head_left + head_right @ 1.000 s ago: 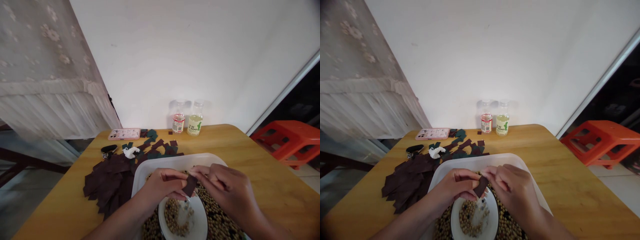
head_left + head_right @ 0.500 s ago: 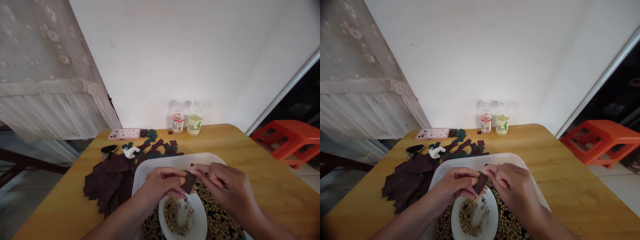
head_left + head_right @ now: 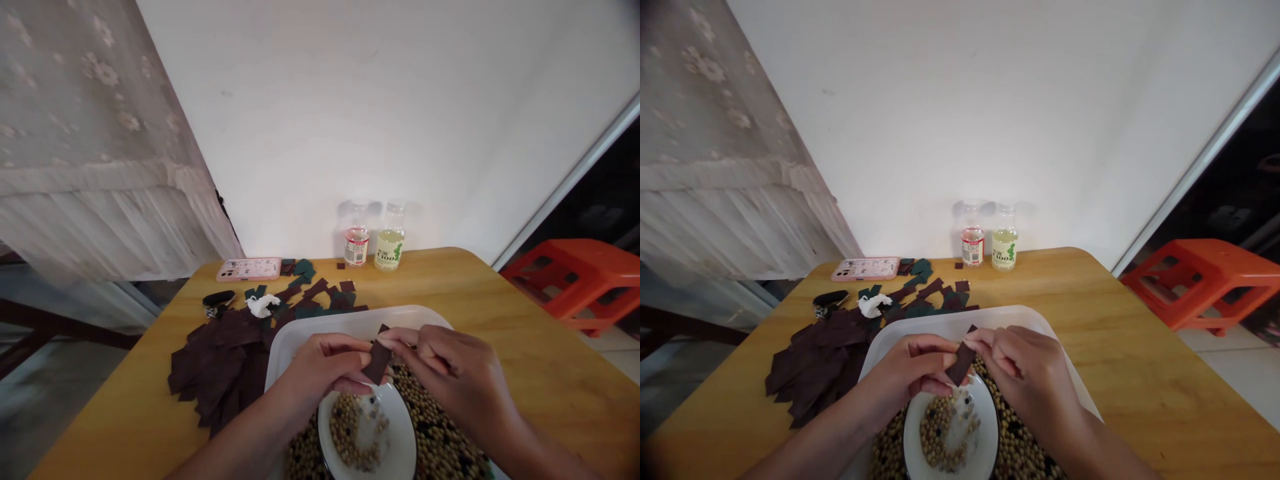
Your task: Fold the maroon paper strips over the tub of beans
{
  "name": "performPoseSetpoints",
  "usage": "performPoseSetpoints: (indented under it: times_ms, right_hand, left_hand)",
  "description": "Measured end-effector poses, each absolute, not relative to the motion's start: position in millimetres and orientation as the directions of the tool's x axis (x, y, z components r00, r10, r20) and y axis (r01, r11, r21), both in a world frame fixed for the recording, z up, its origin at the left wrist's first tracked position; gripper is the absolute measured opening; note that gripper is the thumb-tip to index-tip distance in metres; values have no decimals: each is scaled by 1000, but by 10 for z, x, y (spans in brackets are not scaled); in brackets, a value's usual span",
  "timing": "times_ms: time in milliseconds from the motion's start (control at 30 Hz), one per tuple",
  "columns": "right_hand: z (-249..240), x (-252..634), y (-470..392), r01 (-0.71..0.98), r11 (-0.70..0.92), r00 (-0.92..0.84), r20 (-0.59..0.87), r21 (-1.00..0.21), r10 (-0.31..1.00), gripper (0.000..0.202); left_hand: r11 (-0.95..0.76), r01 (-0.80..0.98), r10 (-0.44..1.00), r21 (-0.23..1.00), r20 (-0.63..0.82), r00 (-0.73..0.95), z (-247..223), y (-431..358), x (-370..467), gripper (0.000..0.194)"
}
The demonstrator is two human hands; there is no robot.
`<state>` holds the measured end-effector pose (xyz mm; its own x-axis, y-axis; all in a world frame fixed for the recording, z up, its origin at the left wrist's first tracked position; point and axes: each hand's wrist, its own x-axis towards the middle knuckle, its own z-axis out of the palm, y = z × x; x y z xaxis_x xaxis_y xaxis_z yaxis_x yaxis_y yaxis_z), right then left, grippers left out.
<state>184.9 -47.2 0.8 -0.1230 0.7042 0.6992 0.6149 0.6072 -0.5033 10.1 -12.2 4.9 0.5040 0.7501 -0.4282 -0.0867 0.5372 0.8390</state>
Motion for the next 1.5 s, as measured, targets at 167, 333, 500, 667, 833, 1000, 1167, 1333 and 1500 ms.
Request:
performPoseSetpoints:
  times_ms: [167, 333, 500, 667, 833, 1000, 1167, 1333, 1500]
  right_hand:
    - [15, 1840, -464, 637, 617, -169, 697, -462, 696, 42]
    - [18, 1848, -469, 644, 629, -192, 703, -437, 685, 42]
    - [31, 1838, -473, 636, 617, -134, 722, -463, 679, 43]
    - [43, 1828, -471, 614, 634, -157, 714, -471, 682, 43]
    - [29, 1832, -478, 611, 633, -155, 713, -475, 684, 43]
    - [12, 1846, -474, 625, 600, -108, 706, -500, 700, 44]
    - [19, 1838, -486, 591, 653, -184, 709, -474, 681, 43]
    - [17, 1827, -491, 611, 616, -122, 710, -497, 694, 44]
    - [-1, 1831, -494, 603, 623, -147, 698, -498, 701, 43]
  left_hand:
    - [527, -79, 760, 846, -428, 489, 56, -120, 97, 33]
    - [532, -80, 761, 843, -434, 482, 40, -121, 92, 32]
    - [523, -81, 757, 849, -418, 502, 49, -112, 94, 30]
    - [514, -107, 774, 851, -407, 485, 47, -108, 100, 29]
    - [525, -139, 774, 840, -403, 488, 46, -103, 101, 26]
    - [525, -154, 777, 837, -398, 488, 40, -106, 99, 26]
    - [537, -175, 785, 825, -413, 462, 29, -116, 99, 27]
    - [538, -169, 785, 826, -417, 457, 44, -118, 95, 29]
    - [542, -187, 798, 820, -431, 420, 59, -105, 109, 32]
